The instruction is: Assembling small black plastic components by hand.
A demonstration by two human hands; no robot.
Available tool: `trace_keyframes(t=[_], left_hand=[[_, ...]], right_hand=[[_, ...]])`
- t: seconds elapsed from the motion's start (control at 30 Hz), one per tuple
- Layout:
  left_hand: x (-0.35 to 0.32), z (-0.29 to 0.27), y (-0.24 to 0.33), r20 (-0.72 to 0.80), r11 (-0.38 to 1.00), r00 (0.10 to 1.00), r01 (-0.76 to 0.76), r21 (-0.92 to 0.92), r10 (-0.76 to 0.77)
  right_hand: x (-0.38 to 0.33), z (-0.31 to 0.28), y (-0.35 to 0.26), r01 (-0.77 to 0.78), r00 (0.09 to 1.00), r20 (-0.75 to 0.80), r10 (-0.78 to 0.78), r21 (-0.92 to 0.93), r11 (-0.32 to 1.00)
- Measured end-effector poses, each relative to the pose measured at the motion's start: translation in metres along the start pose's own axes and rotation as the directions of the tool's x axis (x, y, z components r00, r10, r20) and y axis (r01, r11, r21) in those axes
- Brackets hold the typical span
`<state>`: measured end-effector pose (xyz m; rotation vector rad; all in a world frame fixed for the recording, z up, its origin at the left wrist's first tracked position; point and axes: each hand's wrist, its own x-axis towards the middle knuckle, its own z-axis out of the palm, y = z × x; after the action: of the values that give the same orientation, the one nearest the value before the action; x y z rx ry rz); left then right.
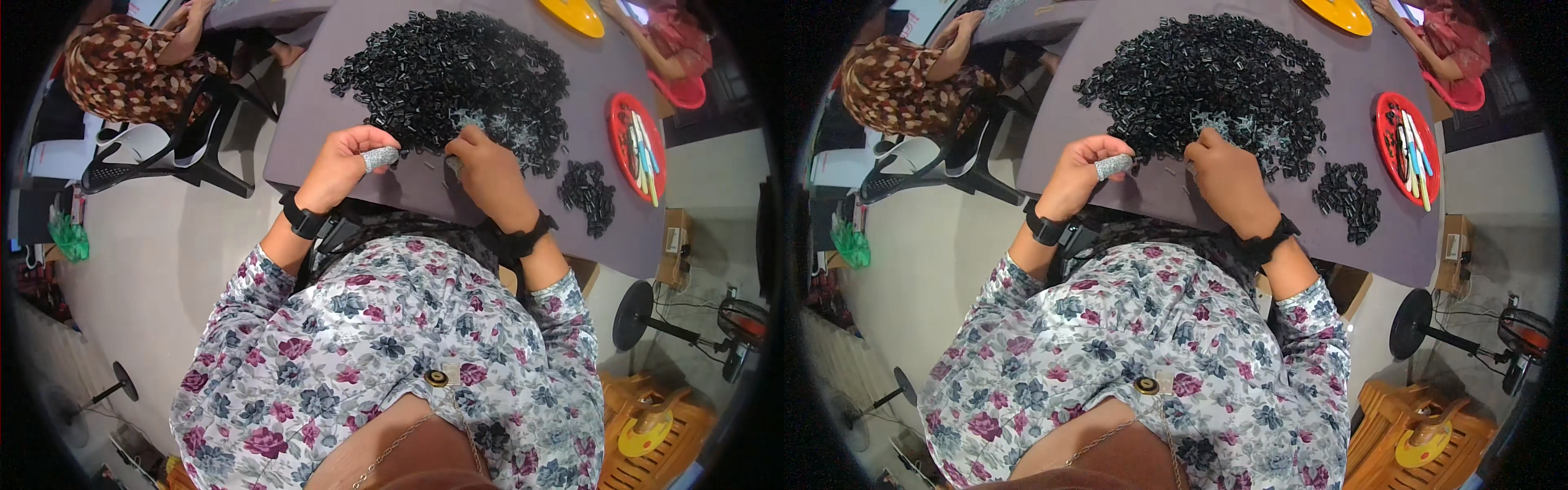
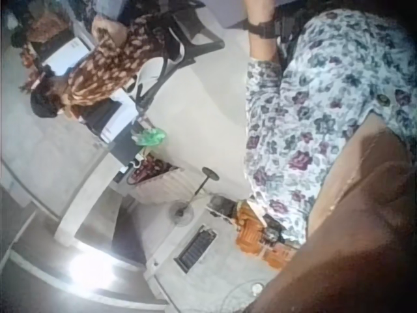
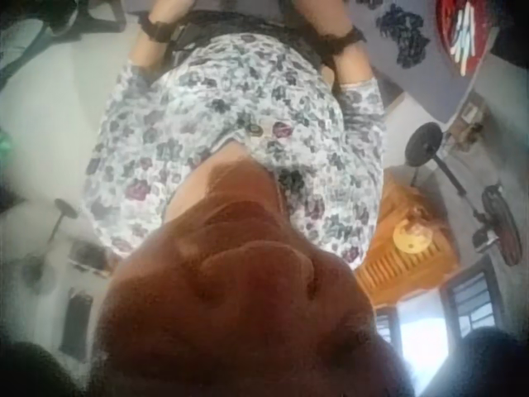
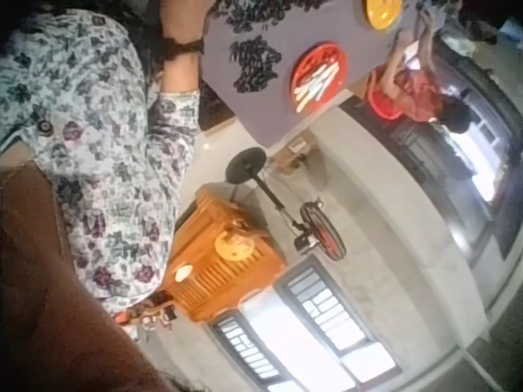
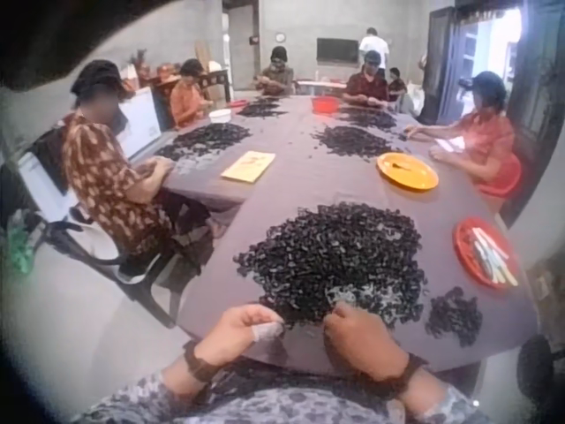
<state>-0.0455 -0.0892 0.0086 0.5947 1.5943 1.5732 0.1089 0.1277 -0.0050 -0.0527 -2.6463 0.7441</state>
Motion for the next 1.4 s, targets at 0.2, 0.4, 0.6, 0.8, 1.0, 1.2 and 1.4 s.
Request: trace_keyframes(t=[0.2,0.4,0.6,0.8,1.0,1.2,1.4], left_hand=[[-0.001,0.015,0.010,0.029,0.999,0.999,0.012,0.047,-0.014],[0.006,0.031,0.015,0.121,0.996,0.993,-0.027,0.081,0.017],[0.004,0.036,0.018,0.084,0.995,0.996,-0.015,0.095,0.007],[0.021,0.016,0.044,-0.011,0.993,0.997,-0.080,0.085,0.081],[0.024,0.005,0.054,-0.066,0.989,0.988,-0.138,0.061,0.142],[0.022,0.029,0.035,0.081,0.997,0.995,-0.060,-0.046,0.064],[0.018,0.045,0.035,0.137,0.997,0.988,-0.071,0.016,0.069]], right_hand=[[-0.004,-0.021,-0.009,-0.301,0.953,0.163,0.254,0.507,0.808],[-0.008,-0.025,-0.014,-0.464,0.873,0.321,0.367,0.780,0.419],[-0.019,-0.018,-0.005,-0.444,0.888,0.350,0.299,0.825,0.351],[-0.022,-0.014,-0.002,-0.437,0.888,0.358,0.289,0.853,0.287],[-0.017,-0.019,-0.003,-0.422,0.892,0.336,0.302,0.860,0.288],[-0.016,-0.023,-0.006,-0.393,0.902,0.300,0.312,0.870,0.300],[-0.022,-0.028,-0.006,-0.387,0.905,0.277,0.324,0.852,0.353]])
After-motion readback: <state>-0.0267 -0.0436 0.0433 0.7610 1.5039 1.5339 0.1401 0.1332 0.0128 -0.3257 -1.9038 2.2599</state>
